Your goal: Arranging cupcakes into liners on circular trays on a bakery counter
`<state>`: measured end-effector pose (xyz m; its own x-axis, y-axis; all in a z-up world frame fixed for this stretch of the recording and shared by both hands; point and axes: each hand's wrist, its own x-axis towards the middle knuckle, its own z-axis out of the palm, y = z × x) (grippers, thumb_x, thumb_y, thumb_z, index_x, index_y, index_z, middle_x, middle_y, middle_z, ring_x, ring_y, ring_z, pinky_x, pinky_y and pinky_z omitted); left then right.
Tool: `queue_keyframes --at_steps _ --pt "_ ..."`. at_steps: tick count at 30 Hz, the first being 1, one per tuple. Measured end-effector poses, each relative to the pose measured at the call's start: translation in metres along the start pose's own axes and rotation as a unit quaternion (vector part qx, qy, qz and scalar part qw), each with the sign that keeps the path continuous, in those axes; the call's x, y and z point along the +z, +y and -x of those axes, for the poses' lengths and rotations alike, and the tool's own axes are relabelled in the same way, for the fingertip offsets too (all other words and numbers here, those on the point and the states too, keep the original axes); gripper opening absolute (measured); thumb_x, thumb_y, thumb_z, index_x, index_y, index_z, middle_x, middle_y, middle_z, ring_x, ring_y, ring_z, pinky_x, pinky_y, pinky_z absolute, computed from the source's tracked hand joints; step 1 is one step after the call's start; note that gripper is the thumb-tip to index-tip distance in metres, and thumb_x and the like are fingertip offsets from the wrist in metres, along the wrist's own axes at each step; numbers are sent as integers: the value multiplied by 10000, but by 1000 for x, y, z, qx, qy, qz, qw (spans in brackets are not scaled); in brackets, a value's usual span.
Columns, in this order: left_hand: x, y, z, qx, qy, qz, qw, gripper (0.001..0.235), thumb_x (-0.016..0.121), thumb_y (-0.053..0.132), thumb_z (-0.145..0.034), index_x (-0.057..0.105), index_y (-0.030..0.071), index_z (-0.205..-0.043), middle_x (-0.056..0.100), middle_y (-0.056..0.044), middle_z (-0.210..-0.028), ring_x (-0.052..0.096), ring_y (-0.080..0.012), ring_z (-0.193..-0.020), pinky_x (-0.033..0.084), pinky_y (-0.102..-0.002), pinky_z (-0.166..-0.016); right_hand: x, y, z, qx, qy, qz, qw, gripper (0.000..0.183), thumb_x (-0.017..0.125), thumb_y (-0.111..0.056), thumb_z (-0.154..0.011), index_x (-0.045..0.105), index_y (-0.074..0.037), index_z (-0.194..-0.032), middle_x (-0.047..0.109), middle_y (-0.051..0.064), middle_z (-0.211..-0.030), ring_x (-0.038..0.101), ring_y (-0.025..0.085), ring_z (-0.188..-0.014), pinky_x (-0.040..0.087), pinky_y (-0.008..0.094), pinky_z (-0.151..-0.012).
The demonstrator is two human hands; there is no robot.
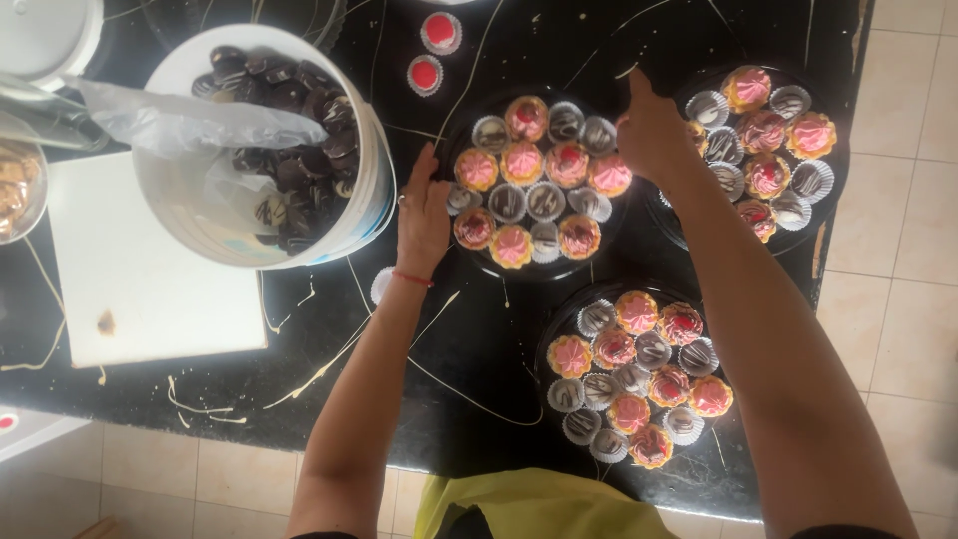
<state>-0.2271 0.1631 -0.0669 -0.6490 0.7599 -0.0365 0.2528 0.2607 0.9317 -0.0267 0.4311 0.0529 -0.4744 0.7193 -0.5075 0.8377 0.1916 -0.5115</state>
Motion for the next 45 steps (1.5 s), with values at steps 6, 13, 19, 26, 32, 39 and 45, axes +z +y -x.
queue_keyframes --at_steps 6,13,19,26,32,39,45 --pt "-17 56 44 -98 -5 19 995 649 401 200 -1049 399 57 -1682 558 -245 -1590 546 -326 -1484 422 -423 -1212 2 7 7 13 -44 39 998 761 375 34 -1031 190 -50 -1764 669 340 -1070 564 331 -606 405 472 -481" --pt "-20 52 72 -120 9 7 993 635 402 144 -1020 426 69 -1650 602 -139 -1382 590 -281 -1296 450 -444 -1115 2 -28 31 -112 20 88 990 650 468 -6 -1089 303 -89 -1712 718 256 -1258 716 404 -833 545 533 -676" --pt "-15 47 77 -100 16 3 995 627 400 116 -1013 443 74 -1638 633 -117 -1340 589 -277 -1308 459 -454 -1129 23 -39 19 -208 -10 63 976 759 453 75 -1042 231 -89 -1748 723 151 -1449 640 358 -1107 538 500 -841" --pt "-15 47 75 -104 17 -1 994 606 403 141 -1019 463 92 -1620 678 -92 -1299 621 -272 -1290 446 -453 -1126 49 -19 -12 -290 7 103 951 762 528 78 -1017 245 -14 -1719 777 161 -1362 621 491 -1312 473 616 -1071" --pt "-23 76 71 -136 2 18 991 607 380 155 -1069 377 78 -1671 530 -170 -1505 585 -306 -1357 486 -454 -1140 54 -13 -20 -319 25 107 941 795 554 88 -999 232 -5 -1719 749 164 -1420 610 463 -1382 401 637 -1169" --pt "-7 87 -16 66 14 -224 972 256 571 151 -1095 683 76 -1313 669 -134 -1237 671 -384 -1057 559 -529 -730 21 -24 11 -258 35 67 963 748 457 78 -1036 221 -40 -1736 711 166 -1463 493 473 -1469 288 624 -1239" --pt "21 42 -81 16 -64 -323 944 140 672 218 -1005 807 194 -1031 683 -67 -1059 722 -368 -974 587 -556 -735 5 -14 20 -193 11 31 981 775 434 45 -1057 141 -102 -1760 657 171 -1520 515 424 -1434 442 554 -1133"
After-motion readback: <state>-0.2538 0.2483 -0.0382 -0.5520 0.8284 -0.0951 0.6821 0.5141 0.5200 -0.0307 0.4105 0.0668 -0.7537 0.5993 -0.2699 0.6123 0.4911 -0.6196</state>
